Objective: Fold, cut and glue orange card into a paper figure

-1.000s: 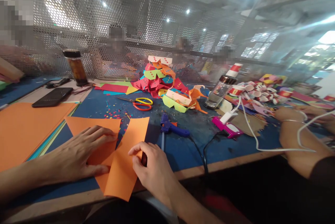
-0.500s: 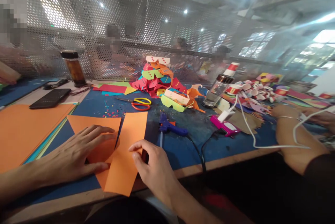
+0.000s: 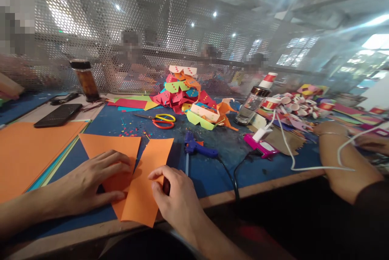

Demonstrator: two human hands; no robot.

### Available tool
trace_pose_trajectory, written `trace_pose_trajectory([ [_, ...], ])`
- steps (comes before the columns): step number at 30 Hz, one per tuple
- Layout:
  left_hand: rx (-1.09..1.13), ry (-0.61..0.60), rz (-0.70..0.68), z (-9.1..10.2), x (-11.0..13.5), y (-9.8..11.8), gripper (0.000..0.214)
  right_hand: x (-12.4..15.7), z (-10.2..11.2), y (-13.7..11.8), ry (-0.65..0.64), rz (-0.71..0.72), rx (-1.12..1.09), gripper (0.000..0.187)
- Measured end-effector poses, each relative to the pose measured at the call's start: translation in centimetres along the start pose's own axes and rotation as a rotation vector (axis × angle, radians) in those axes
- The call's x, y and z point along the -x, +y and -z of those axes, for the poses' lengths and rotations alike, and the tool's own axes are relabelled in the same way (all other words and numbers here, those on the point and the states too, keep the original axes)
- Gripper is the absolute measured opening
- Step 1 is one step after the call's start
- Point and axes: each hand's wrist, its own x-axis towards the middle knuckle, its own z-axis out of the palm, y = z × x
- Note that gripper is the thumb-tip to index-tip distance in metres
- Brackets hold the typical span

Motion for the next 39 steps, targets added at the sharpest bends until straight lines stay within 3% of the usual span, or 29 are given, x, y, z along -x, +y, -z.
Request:
trace_pose_trajectory([
  [11,-0.015,-0.045,0.025,0.3,0.1,0.2,0.035,0.8,0.5,0.0,0.014,0.036,-0.070,0.013],
  [22,-0.003,-0.038,0.035,0.2,0.1,0.2,0.040,1.2,0.3,0.1,-0.030,0.072,0.035,0.021],
  [28,-0.017,-0.068,0.037,0.3,0.3,0.4,0.047,1.7,0.8,-0.4,-0.023,0.054,-0.030,0.012],
  [39,-0.029,-0.034,0.041,0.0,0.4,0.3,0.051,2.1,0.6,-0.2,-0.047,0.081,0.032,0.027],
])
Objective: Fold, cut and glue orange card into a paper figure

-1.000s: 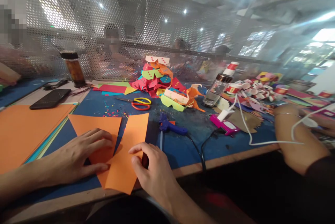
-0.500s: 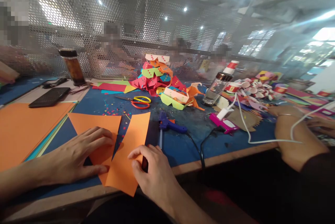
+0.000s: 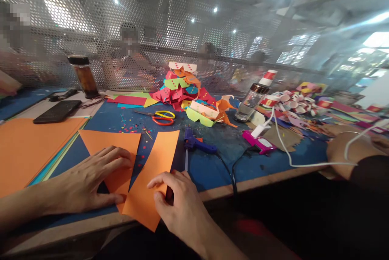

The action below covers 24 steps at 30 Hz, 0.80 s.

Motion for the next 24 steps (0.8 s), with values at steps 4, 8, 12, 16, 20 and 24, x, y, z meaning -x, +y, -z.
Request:
trace_pose_trajectory([
  [4,0.006,-0.022,-0.003,0.07,0.02,0.12,0.051,0.27,0.42,-0.27,0.000,-0.010,-0.034,0.014],
  [8,-0.001,-0.013,-0.013,-0.03,0.06,0.10,0.056,0.56,0.29,-0.36,-0.002,-0.037,-0.021,0.015],
  [12,-0.012,-0.005,-0.011,-0.14,0.07,-0.02,0.057,0.68,0.00,0.00,-0.019,-0.044,0.034,0.023],
  [16,-0.006,-0.007,-0.012,-0.09,0.06,0.01,0.056,0.74,0.16,0.23,-0.024,-0.039,0.042,0.026],
  [20,-0.011,-0.021,-0.005,-0.04,0.11,0.07,0.056,0.78,0.49,-0.12,-0.026,-0.016,0.015,0.021],
  [24,-0.015,-0.013,-0.006,-0.12,0.13,0.04,0.061,0.87,0.49,-0.32,-0.047,-0.064,0.017,0.021],
])
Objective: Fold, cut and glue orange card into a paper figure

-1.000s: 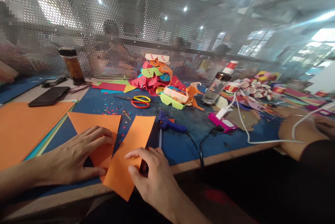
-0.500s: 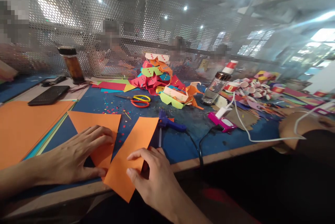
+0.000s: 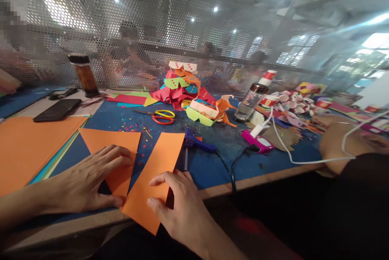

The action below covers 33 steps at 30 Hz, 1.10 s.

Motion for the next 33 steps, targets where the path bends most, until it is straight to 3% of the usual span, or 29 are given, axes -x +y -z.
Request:
trace_pose_trajectory([
  [17,-0.014,-0.010,-0.002,0.1,-0.1,-0.1,0.062,0.0,0.0,0.6,-0.007,0.020,0.012,0.033],
  [24,0.022,0.005,0.011,-0.1,-0.2,0.0,0.064,0.1,0.9,0.6,0.000,0.098,-0.095,0.023],
  [26,0.071,0.022,0.022,0.1,-0.2,-0.1,0.056,0.1,1.4,0.4,0.015,0.150,-0.075,0.023],
  [29,0.217,0.092,0.027,0.8,-0.3,-0.1,0.029,-0.3,2.2,-0.4,0.020,0.219,-0.034,0.025],
  [33,0.608,0.220,0.183,2.0,-0.5,0.6,0.034,-1.9,3.2,-2.3,-0.071,0.314,-0.008,0.027],
])
